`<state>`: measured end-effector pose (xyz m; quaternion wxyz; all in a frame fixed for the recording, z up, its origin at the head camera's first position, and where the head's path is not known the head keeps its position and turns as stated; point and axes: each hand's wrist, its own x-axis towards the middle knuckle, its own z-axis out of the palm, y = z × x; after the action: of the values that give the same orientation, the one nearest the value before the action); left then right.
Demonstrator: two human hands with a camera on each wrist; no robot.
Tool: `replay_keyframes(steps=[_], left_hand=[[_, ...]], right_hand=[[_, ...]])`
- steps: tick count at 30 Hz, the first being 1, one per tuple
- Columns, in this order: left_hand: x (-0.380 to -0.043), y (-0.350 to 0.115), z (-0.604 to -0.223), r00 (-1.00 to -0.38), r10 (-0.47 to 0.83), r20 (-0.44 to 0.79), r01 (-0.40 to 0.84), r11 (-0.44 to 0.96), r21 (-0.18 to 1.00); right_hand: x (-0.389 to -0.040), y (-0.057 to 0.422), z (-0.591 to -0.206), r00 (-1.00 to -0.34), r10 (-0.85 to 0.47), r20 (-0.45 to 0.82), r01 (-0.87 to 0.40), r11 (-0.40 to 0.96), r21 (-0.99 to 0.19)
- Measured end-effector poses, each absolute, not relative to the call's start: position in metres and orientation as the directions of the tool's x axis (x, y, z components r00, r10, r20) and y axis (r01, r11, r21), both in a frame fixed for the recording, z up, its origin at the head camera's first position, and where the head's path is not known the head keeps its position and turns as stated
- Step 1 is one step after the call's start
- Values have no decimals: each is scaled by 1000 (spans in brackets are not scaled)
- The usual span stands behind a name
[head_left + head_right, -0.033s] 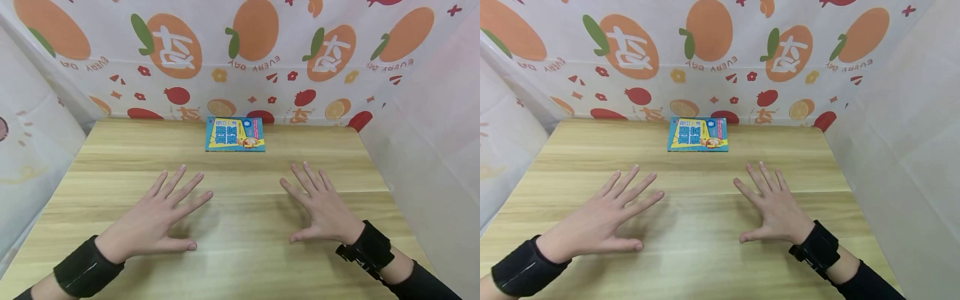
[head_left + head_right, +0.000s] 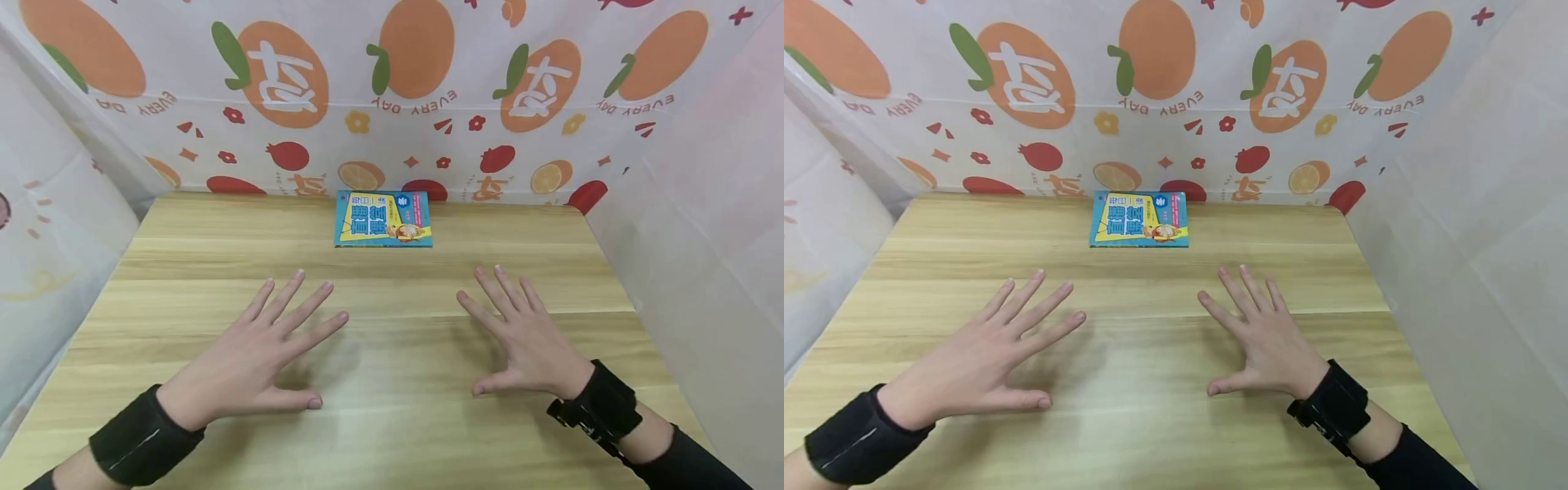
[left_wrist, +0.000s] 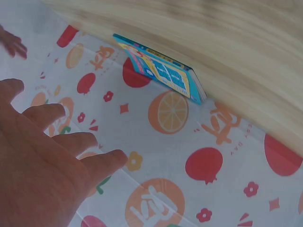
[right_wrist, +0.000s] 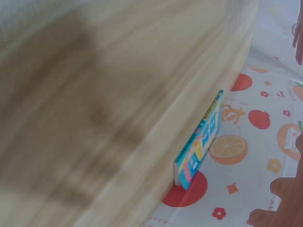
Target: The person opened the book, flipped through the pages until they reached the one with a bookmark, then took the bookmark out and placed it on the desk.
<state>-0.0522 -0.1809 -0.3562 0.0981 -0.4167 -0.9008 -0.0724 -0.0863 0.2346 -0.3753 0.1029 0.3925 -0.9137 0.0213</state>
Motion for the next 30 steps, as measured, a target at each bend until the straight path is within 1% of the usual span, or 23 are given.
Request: replay_keyframes(steps=[4,8,12,15,20,26,30], left_hand=[[-55,-179,-358,-638,734,232,762,645,57],[-59,-178,-362,-653,721,231,750,657,72],[-66,-175,-371,-675,704,220,733,674,95],[-74,-170,-380,-692,688,217,719,683,126],[-88,-161,-397,-724,656,214,689,700,186],[-101,-144,-413,-743,632,221,669,695,263],[-111,-128,-416,-748,617,243,663,690,289]], right_hand=[[-93,235,-379,-676,-707,208,-717,696,34],[-108,228,-389,-690,-696,196,-712,702,-11],[-127,213,-402,-699,-695,168,-711,702,-54],[-142,199,-411,-702,-698,145,-710,702,-59],[-174,175,-423,-717,-694,66,-697,713,-84],[-216,152,-431,-776,-630,-28,-623,772,-124],[-235,146,-432,-815,-570,-99,-551,817,-170]])
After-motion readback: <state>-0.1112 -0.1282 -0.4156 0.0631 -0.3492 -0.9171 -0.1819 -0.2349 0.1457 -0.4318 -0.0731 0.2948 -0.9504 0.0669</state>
